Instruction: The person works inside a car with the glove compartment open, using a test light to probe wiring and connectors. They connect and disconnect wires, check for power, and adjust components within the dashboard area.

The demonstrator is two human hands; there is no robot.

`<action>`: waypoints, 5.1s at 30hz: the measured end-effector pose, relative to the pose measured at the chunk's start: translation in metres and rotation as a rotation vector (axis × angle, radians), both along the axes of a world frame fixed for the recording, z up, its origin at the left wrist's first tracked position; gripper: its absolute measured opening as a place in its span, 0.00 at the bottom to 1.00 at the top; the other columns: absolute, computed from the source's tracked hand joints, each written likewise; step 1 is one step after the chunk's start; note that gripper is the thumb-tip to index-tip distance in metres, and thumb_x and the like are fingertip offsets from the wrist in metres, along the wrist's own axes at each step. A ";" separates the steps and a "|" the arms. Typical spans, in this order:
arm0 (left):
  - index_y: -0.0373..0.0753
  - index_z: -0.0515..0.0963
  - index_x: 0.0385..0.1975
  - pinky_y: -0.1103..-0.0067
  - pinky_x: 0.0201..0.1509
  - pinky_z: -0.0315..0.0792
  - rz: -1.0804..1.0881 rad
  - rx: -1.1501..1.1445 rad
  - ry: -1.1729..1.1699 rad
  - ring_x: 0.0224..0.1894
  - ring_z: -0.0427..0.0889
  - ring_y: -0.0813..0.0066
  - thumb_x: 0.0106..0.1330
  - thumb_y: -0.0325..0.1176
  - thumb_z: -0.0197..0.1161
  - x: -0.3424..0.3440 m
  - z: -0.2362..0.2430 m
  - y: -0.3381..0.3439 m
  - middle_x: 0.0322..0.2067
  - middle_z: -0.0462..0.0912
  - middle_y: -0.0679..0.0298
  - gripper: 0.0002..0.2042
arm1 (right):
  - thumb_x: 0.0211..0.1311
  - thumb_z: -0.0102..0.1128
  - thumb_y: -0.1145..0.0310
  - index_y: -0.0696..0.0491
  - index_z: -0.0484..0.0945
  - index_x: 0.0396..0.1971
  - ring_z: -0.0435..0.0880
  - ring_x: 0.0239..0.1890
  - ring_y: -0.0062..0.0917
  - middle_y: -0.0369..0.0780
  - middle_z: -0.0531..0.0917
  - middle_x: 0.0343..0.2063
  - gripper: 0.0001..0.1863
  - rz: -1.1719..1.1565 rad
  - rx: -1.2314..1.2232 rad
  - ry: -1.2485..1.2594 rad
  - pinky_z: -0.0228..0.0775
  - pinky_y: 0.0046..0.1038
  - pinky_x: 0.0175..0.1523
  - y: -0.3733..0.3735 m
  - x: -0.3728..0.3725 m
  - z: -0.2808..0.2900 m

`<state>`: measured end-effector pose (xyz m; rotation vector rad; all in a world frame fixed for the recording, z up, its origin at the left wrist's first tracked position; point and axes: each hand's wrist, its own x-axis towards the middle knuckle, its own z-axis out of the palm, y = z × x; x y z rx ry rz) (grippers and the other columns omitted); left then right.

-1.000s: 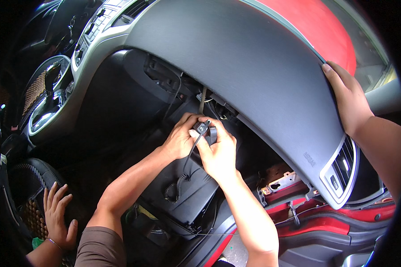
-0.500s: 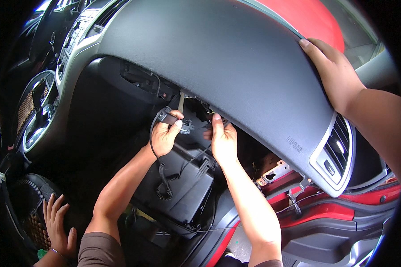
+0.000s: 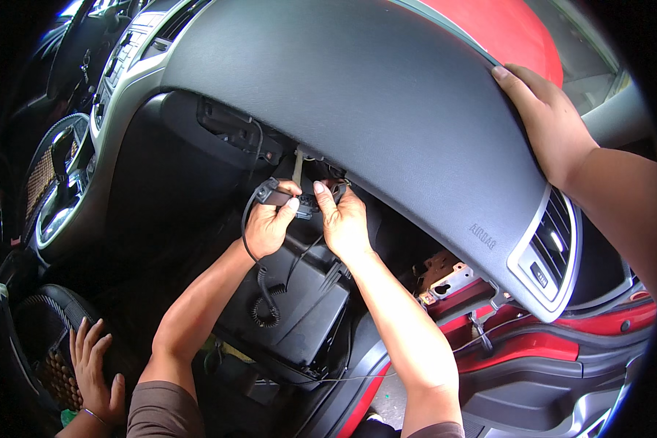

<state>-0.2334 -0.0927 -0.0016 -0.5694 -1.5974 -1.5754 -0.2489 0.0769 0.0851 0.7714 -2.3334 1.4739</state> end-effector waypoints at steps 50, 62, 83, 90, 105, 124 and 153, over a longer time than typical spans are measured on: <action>0.39 0.78 0.50 0.72 0.46 0.77 -0.086 0.063 -0.087 0.39 0.80 0.74 0.78 0.31 0.63 0.006 0.004 0.000 0.39 0.79 0.64 0.07 | 0.81 0.61 0.47 0.56 0.82 0.42 0.86 0.37 0.21 0.36 0.86 0.36 0.23 -0.039 0.087 -0.206 0.83 0.28 0.46 0.000 -0.012 0.010; 0.40 0.78 0.51 0.74 0.44 0.76 -0.073 0.053 -0.078 0.37 0.78 0.78 0.79 0.32 0.62 0.008 0.006 -0.001 0.35 0.79 0.66 0.07 | 0.81 0.61 0.47 0.56 0.81 0.43 0.86 0.37 0.22 0.37 0.86 0.36 0.23 -0.071 0.085 -0.174 0.83 0.28 0.45 -0.001 -0.010 0.007; 0.39 0.78 0.51 0.74 0.47 0.76 -0.050 0.053 -0.054 0.39 0.78 0.77 0.79 0.34 0.63 0.009 0.007 0.000 0.37 0.79 0.66 0.08 | 0.83 0.59 0.48 0.57 0.79 0.34 0.74 0.31 0.19 0.35 0.81 0.25 0.25 -0.111 0.143 0.088 0.72 0.29 0.38 -0.011 0.017 0.020; 0.38 0.78 0.51 0.73 0.47 0.76 -0.034 0.045 -0.032 0.39 0.79 0.77 0.79 0.34 0.63 0.008 0.007 -0.001 0.38 0.80 0.64 0.08 | 0.83 0.60 0.49 0.57 0.79 0.34 0.72 0.31 0.19 0.34 0.79 0.25 0.25 -0.093 0.179 0.098 0.71 0.29 0.38 -0.018 0.020 0.023; 0.39 0.78 0.51 0.75 0.43 0.75 -0.036 0.051 -0.020 0.37 0.78 0.78 0.79 0.32 0.63 0.010 0.010 -0.001 0.36 0.79 0.66 0.07 | 0.82 0.60 0.48 0.57 0.82 0.40 0.81 0.33 0.19 0.35 0.85 0.30 0.23 -0.096 0.175 0.003 0.77 0.28 0.40 -0.012 0.005 0.014; 0.39 0.79 0.50 0.74 0.45 0.76 -0.058 0.070 -0.053 0.37 0.79 0.77 0.78 0.32 0.63 0.008 0.008 -0.001 0.35 0.79 0.66 0.07 | 0.82 0.59 0.47 0.59 0.80 0.36 0.78 0.30 0.21 0.36 0.82 0.25 0.26 -0.148 0.283 0.054 0.74 0.30 0.37 -0.011 0.018 0.025; 0.40 0.78 0.50 0.76 0.44 0.76 -0.111 0.078 -0.096 0.37 0.78 0.79 0.80 0.33 0.63 0.009 0.008 -0.004 0.36 0.78 0.68 0.06 | 0.81 0.60 0.47 0.59 0.81 0.42 0.86 0.32 0.23 0.39 0.86 0.30 0.25 -0.045 0.073 -0.159 0.81 0.31 0.41 -0.009 -0.002 0.016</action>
